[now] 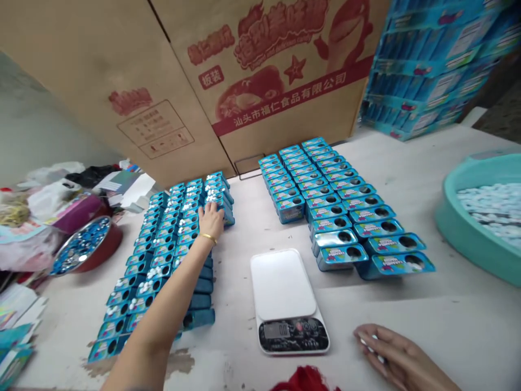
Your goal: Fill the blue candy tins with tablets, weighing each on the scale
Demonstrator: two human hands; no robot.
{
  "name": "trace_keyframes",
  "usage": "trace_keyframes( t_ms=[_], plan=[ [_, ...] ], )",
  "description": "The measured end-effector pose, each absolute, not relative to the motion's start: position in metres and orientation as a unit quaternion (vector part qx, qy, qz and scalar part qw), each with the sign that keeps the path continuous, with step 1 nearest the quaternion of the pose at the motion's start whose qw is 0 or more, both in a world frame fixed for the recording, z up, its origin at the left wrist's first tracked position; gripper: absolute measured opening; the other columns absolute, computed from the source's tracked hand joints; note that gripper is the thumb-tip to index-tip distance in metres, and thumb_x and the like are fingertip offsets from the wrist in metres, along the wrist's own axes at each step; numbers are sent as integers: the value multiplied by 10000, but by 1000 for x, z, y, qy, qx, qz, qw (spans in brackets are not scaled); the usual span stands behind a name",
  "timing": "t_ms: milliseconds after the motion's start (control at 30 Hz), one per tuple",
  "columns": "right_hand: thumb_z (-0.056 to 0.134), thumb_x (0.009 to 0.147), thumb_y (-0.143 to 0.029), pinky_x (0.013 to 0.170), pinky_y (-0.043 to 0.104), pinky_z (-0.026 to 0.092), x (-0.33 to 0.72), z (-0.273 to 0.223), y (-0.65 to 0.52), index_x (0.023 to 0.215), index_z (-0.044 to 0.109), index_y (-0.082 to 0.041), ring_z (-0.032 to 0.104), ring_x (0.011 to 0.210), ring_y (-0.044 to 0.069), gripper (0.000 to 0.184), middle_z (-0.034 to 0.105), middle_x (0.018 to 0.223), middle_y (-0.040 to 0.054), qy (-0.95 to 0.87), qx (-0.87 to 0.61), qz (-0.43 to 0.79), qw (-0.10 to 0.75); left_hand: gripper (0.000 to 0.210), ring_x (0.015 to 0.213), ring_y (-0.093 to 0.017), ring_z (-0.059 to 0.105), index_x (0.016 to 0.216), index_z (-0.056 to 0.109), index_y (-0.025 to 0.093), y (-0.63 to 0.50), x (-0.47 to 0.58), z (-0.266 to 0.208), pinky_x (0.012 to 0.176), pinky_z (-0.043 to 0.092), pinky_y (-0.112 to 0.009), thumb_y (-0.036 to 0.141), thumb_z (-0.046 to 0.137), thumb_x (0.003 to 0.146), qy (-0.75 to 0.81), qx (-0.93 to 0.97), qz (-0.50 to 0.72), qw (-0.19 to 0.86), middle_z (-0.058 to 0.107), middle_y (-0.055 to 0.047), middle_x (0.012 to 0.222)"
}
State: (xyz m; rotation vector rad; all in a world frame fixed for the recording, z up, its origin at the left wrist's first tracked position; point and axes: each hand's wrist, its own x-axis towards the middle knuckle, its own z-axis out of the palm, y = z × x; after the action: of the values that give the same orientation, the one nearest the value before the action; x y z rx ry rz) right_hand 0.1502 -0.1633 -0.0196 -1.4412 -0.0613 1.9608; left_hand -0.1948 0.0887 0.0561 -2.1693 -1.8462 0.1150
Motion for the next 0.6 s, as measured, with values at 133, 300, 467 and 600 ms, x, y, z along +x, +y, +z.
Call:
trace_keyframes(
  t_ms=[133,300,467,600],
  plan=[
    [820,560,-336,705,192,519,149,-13,-167,772,707,-187,635,736,133,283,686,767,17,-54,-538,751,378,116,1049,-268,500,859,618,179,48,-168,82,929,355,-440,245,525,839,-584,-802,60,109,551,-103,1075],
    [752,668,-293,595,189,475,143,-8,-173,827,697,-160,592,666,109,214,670,793,37,-101,-507,768,378,184,805,-218,549,841,607,161,-19,-110,114,664,423,-326,307,497,869,-457,-883,86,68,560,-88,902],
    [742,683,-285,557,177,446,141,-1,-180,856,690,-146,577,656,96,227,663,802,45,-123,-486,779,377,129,770,-209,564,850,609,160,-47,-68,100,632,423,-322,230,501,857,-380,-917,117,31,580,-83,873],
    [731,702,-267,637,176,473,147,1,-189,896,683,-150,607,734,109,231,678,818,55,-122,-485,783,370,125,812,-223,579,897,587,155,-47,-61,97,670,441,-334,255,555,831,-378,-919,111,14,596,-80,905]
  ],
)
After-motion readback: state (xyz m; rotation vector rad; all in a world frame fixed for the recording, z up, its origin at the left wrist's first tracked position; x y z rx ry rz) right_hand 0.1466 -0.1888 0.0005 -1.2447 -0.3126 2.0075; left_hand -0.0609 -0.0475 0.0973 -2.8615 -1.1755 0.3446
